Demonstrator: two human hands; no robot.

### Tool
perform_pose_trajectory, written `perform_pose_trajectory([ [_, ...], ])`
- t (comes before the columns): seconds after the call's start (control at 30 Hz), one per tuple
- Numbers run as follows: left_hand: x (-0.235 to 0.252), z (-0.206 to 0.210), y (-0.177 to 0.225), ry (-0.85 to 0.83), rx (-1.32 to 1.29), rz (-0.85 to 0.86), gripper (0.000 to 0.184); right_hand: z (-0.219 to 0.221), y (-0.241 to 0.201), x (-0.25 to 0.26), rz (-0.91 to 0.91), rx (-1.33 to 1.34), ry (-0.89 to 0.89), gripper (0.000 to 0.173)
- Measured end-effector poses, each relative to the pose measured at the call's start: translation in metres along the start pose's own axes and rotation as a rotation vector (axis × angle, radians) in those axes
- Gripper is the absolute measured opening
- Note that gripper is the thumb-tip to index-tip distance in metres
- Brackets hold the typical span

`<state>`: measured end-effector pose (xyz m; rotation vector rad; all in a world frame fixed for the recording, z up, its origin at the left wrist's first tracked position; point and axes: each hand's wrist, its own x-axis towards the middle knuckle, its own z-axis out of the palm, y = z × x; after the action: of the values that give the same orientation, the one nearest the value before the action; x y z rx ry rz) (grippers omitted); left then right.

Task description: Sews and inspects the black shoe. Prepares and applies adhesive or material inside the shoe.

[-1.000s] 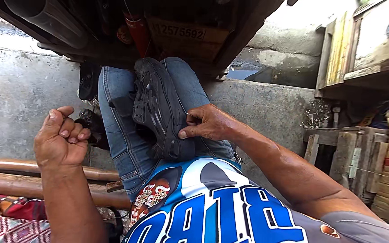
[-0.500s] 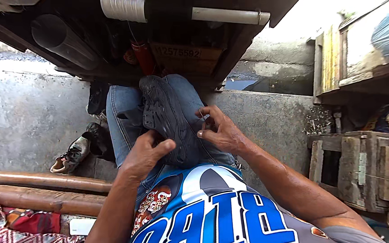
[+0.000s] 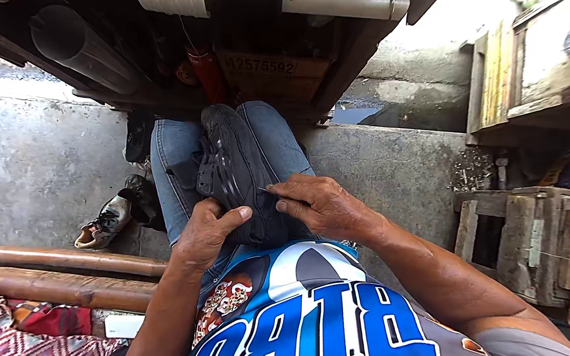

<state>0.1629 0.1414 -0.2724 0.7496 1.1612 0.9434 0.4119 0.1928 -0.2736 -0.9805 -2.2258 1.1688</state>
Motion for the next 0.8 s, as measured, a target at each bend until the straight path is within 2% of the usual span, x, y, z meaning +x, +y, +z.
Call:
perform_pose_trajectory([
  [0.3, 0.0, -0.001, -0.002, -0.012, 0.017, 0.001, 0.016, -0.002, 0.0, 0.007, -0.018, -0.044, -0.054, 0.03],
  [0.47, 0.0, 0.003, -0.001, -0.012, 0.052, 0.002, 0.017, -0.014, -0.008, 0.014, -0.01, -0.162, -0.122, 0.03],
  [0.7, 0.0, 0.012, 0.003, -0.035, 0.129, 0.007, 0.011, -0.039, -0.023, 0.036, -0.015, -0.387, -0.321, 0.023],
  [0.8, 0.001, 0.013, 0.003, -0.056, 0.148, 0.009, 0.011, -0.046, -0.023, 0.049, 0.004, -0.435, -0.458, 0.022],
])
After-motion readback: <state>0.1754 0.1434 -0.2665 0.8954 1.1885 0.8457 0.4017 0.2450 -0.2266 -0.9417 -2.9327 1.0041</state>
